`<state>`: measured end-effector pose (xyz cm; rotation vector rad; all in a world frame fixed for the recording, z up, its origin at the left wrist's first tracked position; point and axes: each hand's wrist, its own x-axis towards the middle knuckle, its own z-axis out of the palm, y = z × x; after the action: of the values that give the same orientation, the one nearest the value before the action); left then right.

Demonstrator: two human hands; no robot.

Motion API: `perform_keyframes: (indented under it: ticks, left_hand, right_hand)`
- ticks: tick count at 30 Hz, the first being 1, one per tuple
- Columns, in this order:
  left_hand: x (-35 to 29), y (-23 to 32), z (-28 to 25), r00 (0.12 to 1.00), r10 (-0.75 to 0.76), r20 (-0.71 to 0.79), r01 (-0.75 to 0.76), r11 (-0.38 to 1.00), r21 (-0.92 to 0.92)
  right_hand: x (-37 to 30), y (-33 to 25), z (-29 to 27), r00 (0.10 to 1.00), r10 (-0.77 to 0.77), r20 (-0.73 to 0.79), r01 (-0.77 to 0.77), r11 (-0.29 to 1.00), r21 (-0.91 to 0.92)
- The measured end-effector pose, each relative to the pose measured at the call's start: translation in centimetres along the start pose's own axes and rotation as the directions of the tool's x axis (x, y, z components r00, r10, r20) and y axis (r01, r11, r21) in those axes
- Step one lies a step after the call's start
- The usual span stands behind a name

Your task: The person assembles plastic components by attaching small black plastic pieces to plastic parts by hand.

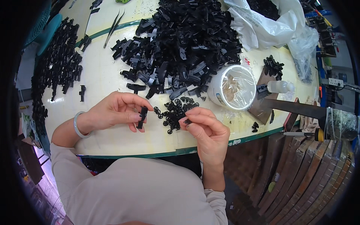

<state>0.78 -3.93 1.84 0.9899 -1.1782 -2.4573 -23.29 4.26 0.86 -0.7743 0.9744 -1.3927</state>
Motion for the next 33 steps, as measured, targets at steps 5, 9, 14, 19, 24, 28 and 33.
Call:
perform_keyframes:
  ticks: [5, 9, 14, 19, 24, 28, 33]
  left_hand:
    - [0.3, -0.1, 0.1, 0.999, 0.015, 0.039, -0.015, 1.0, 0.003]
    - [0.1, -0.3, 0.2, 1.0, 0.015, 0.025, -0.014, 1.0, -0.008]
    - [0.1, -0.2, 0.0, 0.999, -0.032, 0.003, 0.032, 0.999, -0.009]
    - [0.1, -0.6, 0.1, 1.0, -0.008, 0.006, 0.008, 1.0, 0.011]
    - [0.1, -0.9, -0.1, 1.0, 0.02, 0.015, -0.02, 1.0, 0.023]
    - [-0.1, -0.9, 0.0, 1.0, 0.009, 0.003, -0.009, 1.0, -0.011]
    - [-0.3, -0.7, 0.8, 1.0, 0.023, -0.003, -0.023, 0.994, -0.103]
  right_hand:
    - [-0.4, -0.8, 0.2, 0.998, -0.003, -0.062, -0.005, 0.991, -0.131]
    - [-0.2, -2.3, -0.3, 0.985, -0.172, -0.031, 0.152, 0.93, -0.335]
    - [3.7, -6.7, -2.2, 0.742, -0.577, 0.34, 0.359, -0.086, -0.929]
    - [5.4, -7.6, -3.6, 0.775, -0.448, 0.445, 0.427, -0.147, -0.892]
    - [5.8, -7.4, -3.4, 0.787, -0.376, 0.489, 0.45, -0.191, -0.872]
    - [5.0, -7.7, -2.7, 0.803, -0.396, 0.447, 0.472, -0.036, -0.881]
    - [3.1, -5.5, -0.9, 0.83, -0.479, 0.284, 0.487, 0.375, -0.789]
